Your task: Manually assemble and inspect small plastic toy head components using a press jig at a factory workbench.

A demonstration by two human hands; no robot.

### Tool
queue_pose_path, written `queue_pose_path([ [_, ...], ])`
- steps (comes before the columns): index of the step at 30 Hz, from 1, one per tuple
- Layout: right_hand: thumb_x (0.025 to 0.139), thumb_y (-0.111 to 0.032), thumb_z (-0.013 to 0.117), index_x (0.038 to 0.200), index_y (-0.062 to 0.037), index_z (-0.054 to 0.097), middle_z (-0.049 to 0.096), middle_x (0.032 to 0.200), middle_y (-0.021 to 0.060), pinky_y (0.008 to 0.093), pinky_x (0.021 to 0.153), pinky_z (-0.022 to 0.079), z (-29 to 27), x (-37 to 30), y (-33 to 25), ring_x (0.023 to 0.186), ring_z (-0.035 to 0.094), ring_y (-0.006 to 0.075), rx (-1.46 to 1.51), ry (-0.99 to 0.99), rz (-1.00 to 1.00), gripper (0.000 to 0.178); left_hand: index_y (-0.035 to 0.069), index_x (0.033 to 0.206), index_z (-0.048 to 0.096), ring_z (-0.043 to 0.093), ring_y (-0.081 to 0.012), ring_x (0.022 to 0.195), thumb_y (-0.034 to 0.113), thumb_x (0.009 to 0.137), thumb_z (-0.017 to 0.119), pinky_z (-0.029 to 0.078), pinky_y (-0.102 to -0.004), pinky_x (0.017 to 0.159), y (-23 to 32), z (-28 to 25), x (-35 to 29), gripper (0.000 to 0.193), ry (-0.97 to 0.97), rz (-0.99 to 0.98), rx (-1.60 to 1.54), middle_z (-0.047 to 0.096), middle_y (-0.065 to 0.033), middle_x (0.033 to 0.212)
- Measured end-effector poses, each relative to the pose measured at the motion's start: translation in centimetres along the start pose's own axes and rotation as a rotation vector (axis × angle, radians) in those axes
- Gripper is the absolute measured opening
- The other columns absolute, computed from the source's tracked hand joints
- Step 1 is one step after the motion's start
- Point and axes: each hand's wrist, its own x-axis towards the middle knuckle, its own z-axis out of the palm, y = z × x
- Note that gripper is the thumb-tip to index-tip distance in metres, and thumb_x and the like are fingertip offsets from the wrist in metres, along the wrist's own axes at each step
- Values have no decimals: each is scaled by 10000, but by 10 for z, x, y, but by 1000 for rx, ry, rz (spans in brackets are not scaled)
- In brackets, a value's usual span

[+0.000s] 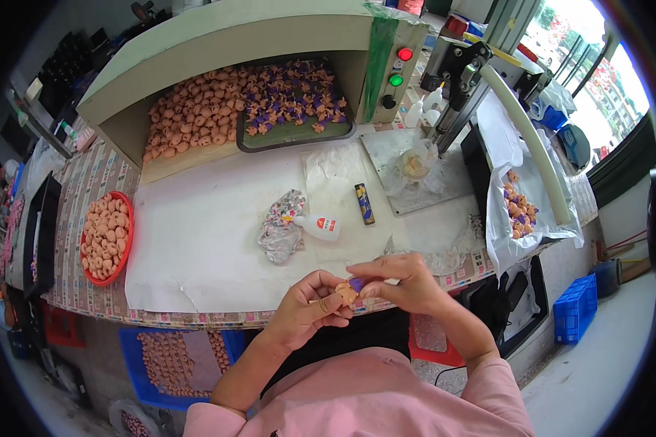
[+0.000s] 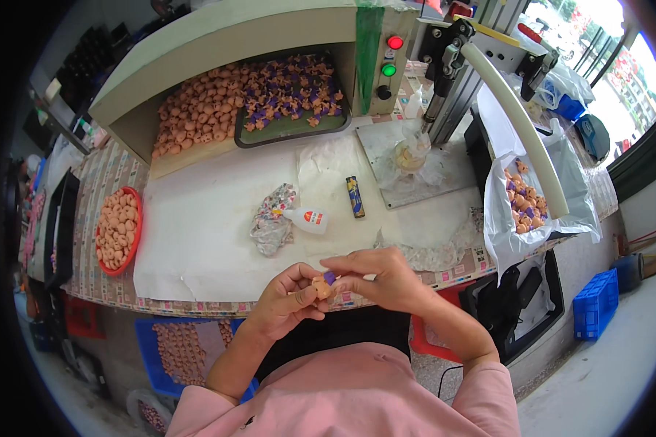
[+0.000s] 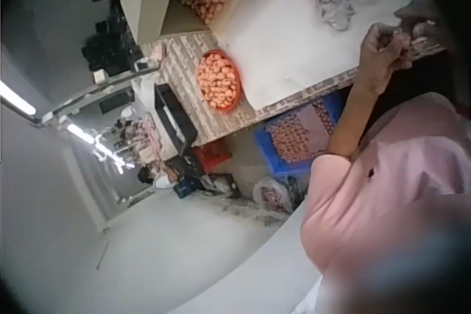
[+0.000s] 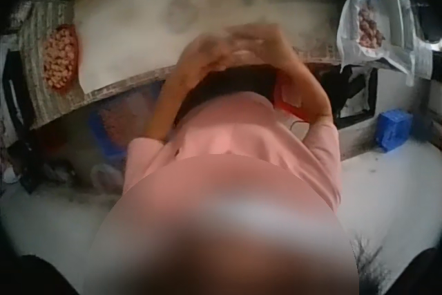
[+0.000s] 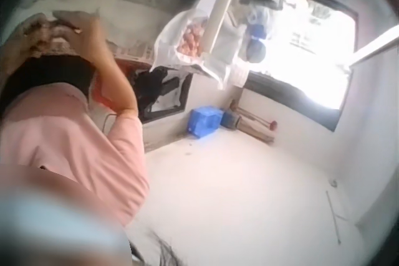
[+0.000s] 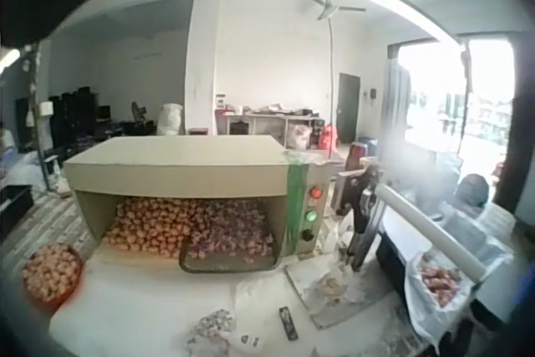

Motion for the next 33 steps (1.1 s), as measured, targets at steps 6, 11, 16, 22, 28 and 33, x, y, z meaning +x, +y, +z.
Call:
queue_pose_path([
  [6, 964, -84, 493, 1099, -1, 644, 653, 1094, 124, 312, 849, 484, -131, 54, -35, 990, 609, 197, -768, 1137, -578, 220, 50, 1124, 512, 676, -180, 887, 113, 952, 549, 609, -253, 677, -2, -2, -12, 187, 22, 40, -46, 605, -172, 1098],
  [11, 953, -163, 546, 1117, -40, 672, 656, 1122, 88, 267, 891, 449, -229, 120, -88, 1018, 612, 158, -865, 986, -793, 241, 31, 1184, 499, 670, -181, 915, 120, 961, 533, 606, -253, 706, -9, 16, -7, 243, -40, 0, -49, 586, -189, 1155],
  [16, 917, -233, 612, 1107, -47, 686, 704, 987, 53, 251, 825, 473, -235, 130, -86, 883, 647, 125, -359, 1086, -467, 276, 24, 1211, 498, 668, -186, 931, 104, 959, 530, 604, -263, 719, -10, 17, -13, 267, -83, 46, -69, 587, -190, 1161],
  [22, 837, -216, 597, 880, -27, 687, 648, 768, 187, 380, 655, 484, -159, 39, -22, 668, 648, 250, -829, 650, 416, 214, 31, 1233, 498, 666, -196, 942, 93, 949, 543, 602, -271, 736, 5, -4, -30, 294, 19, 94, -133, 595, -189, 1146],
  [28, 821, -114, 628, 1126, -49, 614, 642, 1078, 165, 431, 822, 476, -107, 38, 86, 981, 582, 379, -878, 654, 214, 312, 32, 1229, 507, 659, -176, 904, 96, 940, 560, 593, -268, 724, 4, 18, -20, 300, 24, 58, -106, 598, -164, 1138],
  [33, 818, -68, 627, 994, -46, 660, 668, 895, 145, 413, 737, 484, -117, 23, 73, 817, 613, 344, -813, 821, 18, 180, 25, 1219, 524, 642, -142, 888, 98, 941, 563, 586, -251, 702, 3, 22, -14, 290, -52, 65, -66, 596, -105, 1156],
])
